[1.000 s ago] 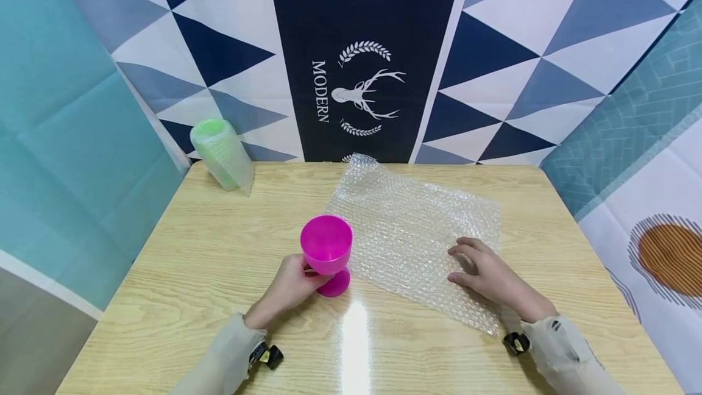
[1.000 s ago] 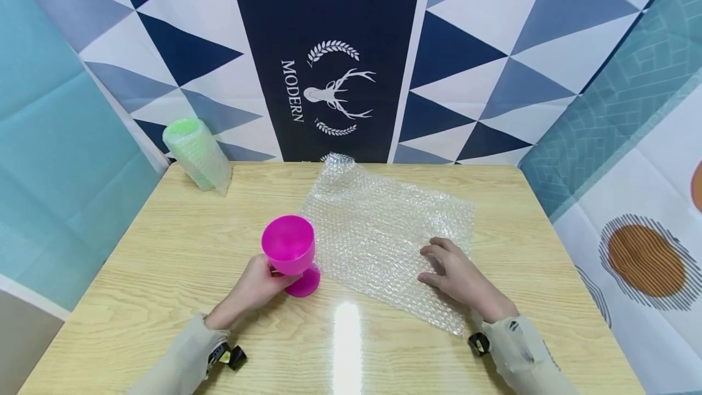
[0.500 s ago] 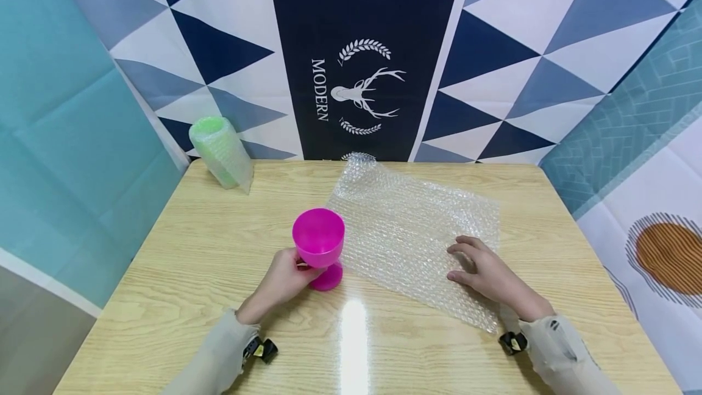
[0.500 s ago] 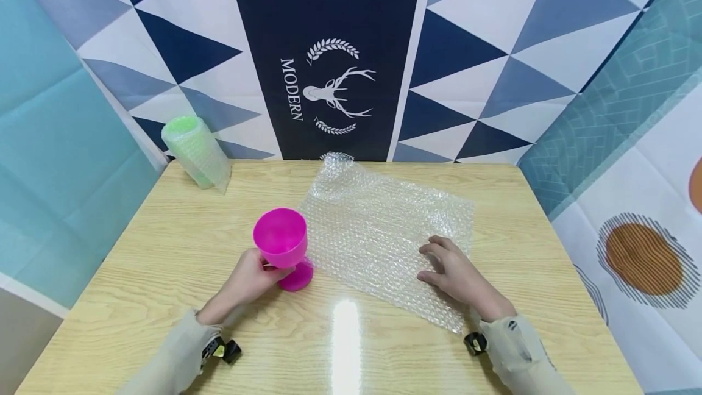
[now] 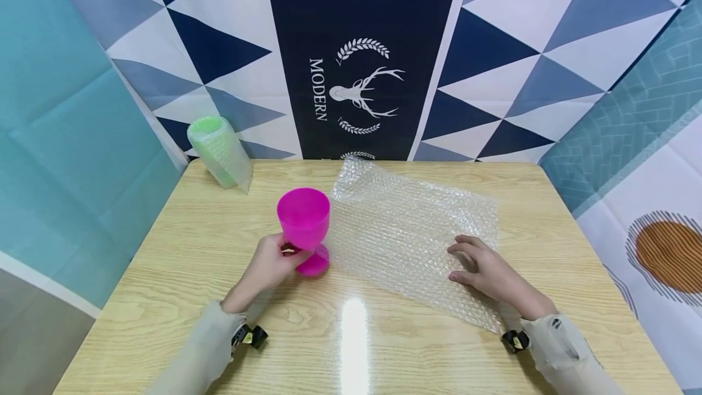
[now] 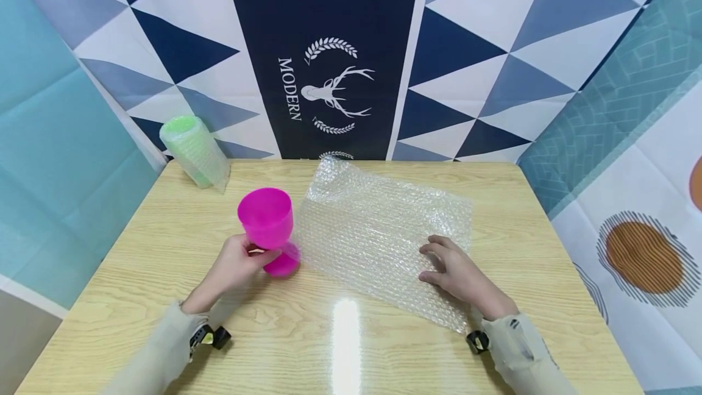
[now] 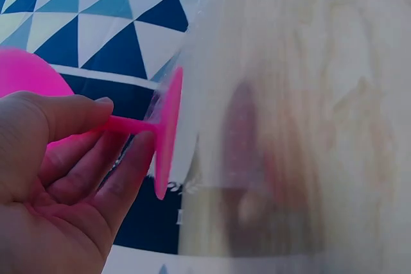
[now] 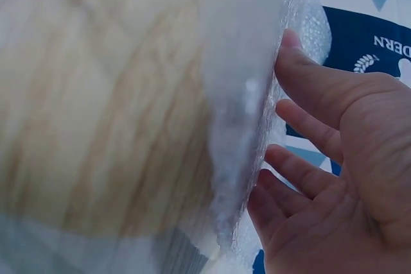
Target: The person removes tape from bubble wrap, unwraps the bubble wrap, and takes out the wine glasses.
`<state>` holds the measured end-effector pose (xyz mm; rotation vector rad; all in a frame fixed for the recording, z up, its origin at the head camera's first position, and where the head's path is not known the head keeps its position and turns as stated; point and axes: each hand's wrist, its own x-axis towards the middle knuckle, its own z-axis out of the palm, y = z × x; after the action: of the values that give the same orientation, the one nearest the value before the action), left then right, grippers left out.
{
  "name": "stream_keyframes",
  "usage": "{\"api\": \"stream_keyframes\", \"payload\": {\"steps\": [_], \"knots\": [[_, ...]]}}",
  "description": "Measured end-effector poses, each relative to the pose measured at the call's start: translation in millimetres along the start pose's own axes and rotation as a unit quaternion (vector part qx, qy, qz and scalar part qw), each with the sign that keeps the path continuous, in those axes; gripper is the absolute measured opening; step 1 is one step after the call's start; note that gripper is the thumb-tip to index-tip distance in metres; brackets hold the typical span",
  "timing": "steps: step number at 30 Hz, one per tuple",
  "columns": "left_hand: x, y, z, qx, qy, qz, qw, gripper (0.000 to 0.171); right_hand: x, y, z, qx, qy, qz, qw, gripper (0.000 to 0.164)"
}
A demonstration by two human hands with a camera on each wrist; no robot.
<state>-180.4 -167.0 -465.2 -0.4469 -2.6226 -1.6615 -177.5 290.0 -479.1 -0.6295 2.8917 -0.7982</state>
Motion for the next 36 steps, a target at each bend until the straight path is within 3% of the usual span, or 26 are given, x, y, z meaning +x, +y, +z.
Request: {"api": "stream_keyframes", "payload": {"steps": [5, 23, 36], "knots": [[4.2, 3.9, -9.5, 0.004, 0.009, -0.014, 0.9998, 0.017, 0, 0, 0, 0.001, 0.001, 0.002, 1.0, 0.048], [16.5, 7.3, -32.6, 0.045, 0.047, 0.004, 0.9979, 0.018, -4, 1, -2, -0.002, -0.001, -0.004, 1.0, 0.05], [24.9, 4.3, -42.8, 0.053, 0.054, -0.01, 0.9971, 0.02, -13, 0, -10, 0.003, -0.045, 0.016, 0.999, 0.045]]}}
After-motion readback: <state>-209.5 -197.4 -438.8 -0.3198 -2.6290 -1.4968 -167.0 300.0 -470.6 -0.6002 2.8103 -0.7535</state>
